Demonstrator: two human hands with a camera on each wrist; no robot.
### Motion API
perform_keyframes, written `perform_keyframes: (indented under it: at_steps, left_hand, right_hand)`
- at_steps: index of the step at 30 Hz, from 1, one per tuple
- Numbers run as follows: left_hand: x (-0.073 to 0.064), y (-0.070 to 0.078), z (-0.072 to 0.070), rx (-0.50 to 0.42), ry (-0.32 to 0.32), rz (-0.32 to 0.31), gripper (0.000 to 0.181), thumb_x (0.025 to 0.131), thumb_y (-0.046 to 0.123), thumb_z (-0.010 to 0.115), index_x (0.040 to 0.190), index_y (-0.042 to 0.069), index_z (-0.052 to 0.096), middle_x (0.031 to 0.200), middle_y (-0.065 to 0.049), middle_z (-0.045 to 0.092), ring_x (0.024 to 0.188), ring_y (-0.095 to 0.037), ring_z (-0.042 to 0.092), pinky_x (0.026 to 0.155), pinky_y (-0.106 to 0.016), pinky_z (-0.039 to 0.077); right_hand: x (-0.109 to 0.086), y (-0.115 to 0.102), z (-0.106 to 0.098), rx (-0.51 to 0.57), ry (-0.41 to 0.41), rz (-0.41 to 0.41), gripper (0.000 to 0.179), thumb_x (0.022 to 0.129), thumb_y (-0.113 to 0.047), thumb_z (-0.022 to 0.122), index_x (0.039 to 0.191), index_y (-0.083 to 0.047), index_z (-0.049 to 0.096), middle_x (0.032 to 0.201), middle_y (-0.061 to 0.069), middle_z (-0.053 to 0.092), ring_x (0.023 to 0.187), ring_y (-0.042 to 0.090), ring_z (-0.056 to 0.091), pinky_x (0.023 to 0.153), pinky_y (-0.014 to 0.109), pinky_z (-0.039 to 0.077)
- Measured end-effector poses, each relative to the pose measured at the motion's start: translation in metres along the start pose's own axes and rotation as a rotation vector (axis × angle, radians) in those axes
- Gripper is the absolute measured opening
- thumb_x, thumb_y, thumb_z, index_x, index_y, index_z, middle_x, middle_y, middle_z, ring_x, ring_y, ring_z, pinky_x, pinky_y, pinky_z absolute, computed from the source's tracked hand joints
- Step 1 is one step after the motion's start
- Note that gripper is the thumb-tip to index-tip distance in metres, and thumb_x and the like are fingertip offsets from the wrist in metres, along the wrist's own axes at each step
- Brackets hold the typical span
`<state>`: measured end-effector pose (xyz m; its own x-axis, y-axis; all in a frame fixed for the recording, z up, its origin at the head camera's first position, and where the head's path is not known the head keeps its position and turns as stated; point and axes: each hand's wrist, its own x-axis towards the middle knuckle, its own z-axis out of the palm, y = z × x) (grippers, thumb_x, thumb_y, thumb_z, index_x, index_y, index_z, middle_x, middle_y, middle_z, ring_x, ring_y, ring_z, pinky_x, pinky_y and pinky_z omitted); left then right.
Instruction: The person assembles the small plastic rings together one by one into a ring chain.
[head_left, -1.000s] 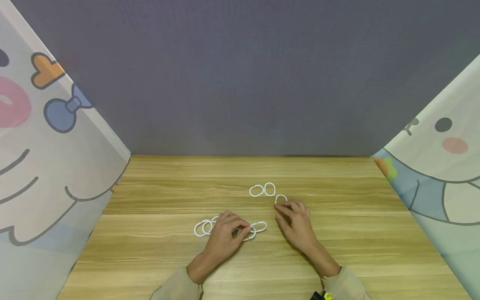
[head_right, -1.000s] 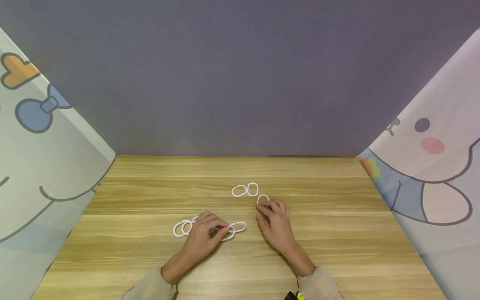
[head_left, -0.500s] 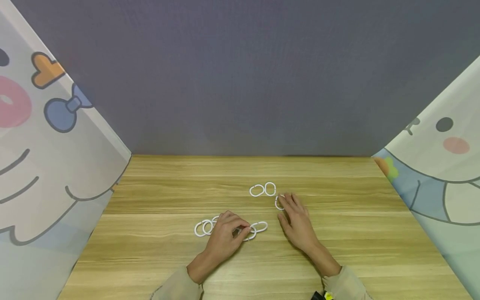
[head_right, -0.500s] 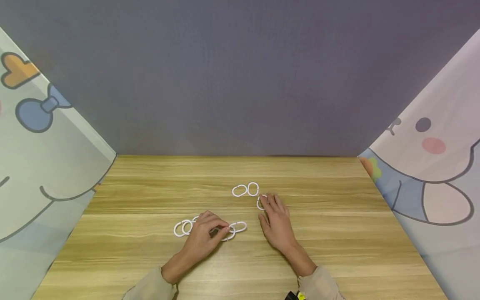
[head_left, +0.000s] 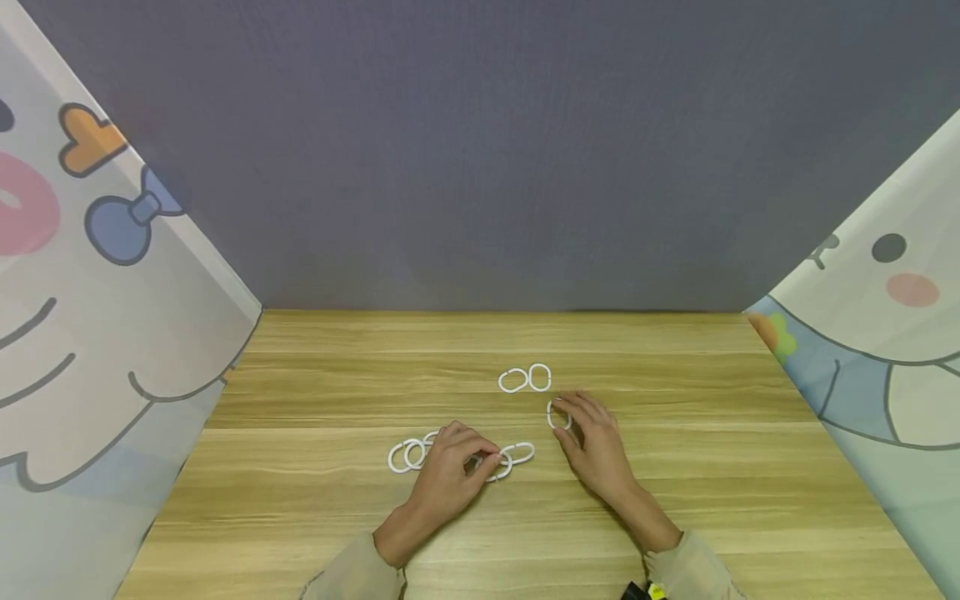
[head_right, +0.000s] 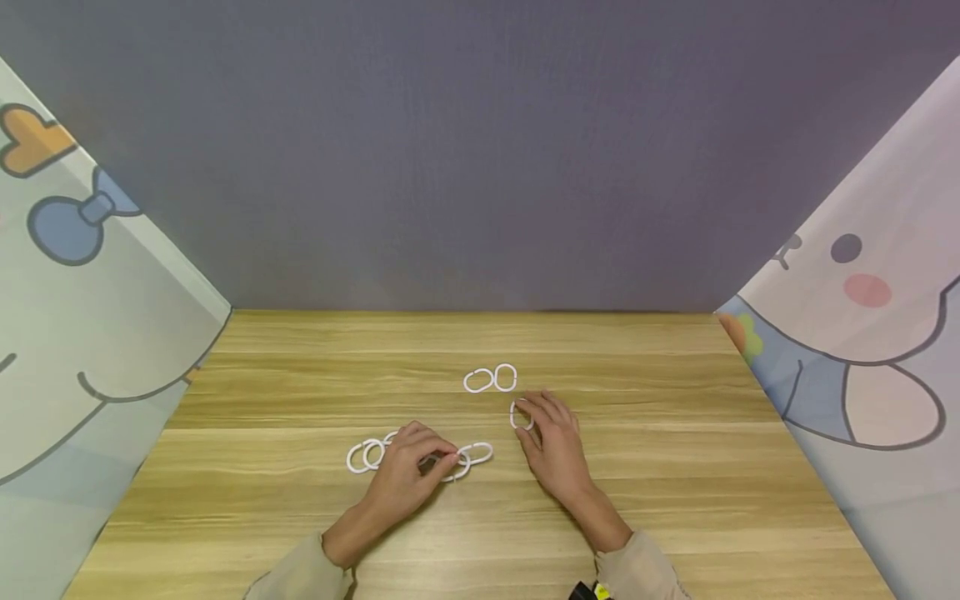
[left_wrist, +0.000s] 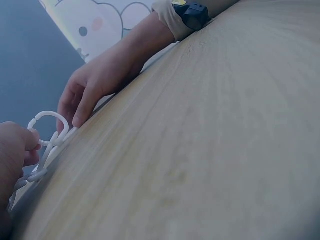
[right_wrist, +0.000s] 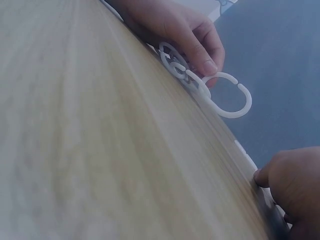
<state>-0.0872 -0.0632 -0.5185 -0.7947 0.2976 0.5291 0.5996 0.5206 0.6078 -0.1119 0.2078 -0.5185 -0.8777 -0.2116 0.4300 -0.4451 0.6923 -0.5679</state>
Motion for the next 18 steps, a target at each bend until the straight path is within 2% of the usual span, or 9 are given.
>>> perform_keyframes:
  at_steps: [4,6,9,12,14,18]
  left_hand:
    - [0.0001,-0.0003,0.0001,-0.004,-0.002,-0.001,0.008,0.091,0.015,0.092,0.092,0.018,0.085,0.090,0.011,0.080,0.093,-0.009,0.065,0.085,-0.033,0.053]
    - [0.0001,-0.0005,0.0001,-0.005,-0.002,0.001,0.008,0.091,0.014,0.092,0.092,0.018,0.085,0.090,0.011,0.080,0.093,-0.009,0.065,0.086,-0.033,0.053]
    - [0.0004,-0.0004,0.0001,-0.005,0.001,0.001,0.008,0.091,0.015,0.092,0.092,0.018,0.085,0.090,0.011,0.080,0.093,-0.009,0.065,0.086,-0.033,0.053]
    - [0.0007,0.0000,0.0000,-0.006,0.001,0.000,0.008,0.091,0.015,0.092,0.092,0.018,0.085,0.090,0.011,0.080,0.093,-0.009,0.065,0.086,-0.033,0.053]
    - [0.0007,0.0003,0.0000,-0.007,0.002,0.000,0.008,0.091,0.015,0.092,0.092,0.018,0.085,0.090,0.011,0.080,0.093,-0.009,0.065,0.085,-0.033,0.053]
    - [0.0007,0.0005,0.0001,-0.008,0.002,0.002,0.008,0.091,0.015,0.092,0.092,0.018,0.085,0.090,0.011,0.079,0.093,-0.009,0.065,0.085,-0.033,0.052]
  right_hand:
    - [0.0010,-0.0008,-0.0008,0.006,0.012,0.027,0.048,0.088,0.004,0.090,0.133,0.001,0.074,0.140,0.023,0.072,0.140,0.053,0.057,0.117,0.074,0.039]
    - [0.0015,-0.0012,-0.0008,0.006,0.043,0.041,0.051,0.086,0.002,0.092,0.133,0.001,0.074,0.137,0.023,0.073,0.136,0.052,0.062,0.115,0.071,0.044]
    - [0.0021,-0.0021,-0.0007,0.036,0.103,0.061,0.056,0.083,0.001,0.095,0.135,0.001,0.073,0.134,0.021,0.075,0.128,0.047,0.069,0.113,0.054,0.052]
    - [0.0022,-0.0016,-0.0001,0.131,0.158,0.055,0.060,0.081,0.005,0.095,0.136,0.003,0.072,0.130,0.019,0.077,0.117,0.041,0.076,0.113,0.028,0.051]
    - [0.0025,-0.0016,0.0002,0.232,0.177,0.029,0.063,0.080,0.012,0.093,0.138,0.005,0.070,0.129,0.020,0.078,0.110,0.040,0.078,0.110,0.017,0.049]
    - [0.0028,-0.0027,0.0006,0.431,0.198,-0.037,0.069,0.078,0.024,0.087,0.142,0.009,0.065,0.125,0.026,0.076,0.101,0.035,0.079,0.098,0.019,0.058]
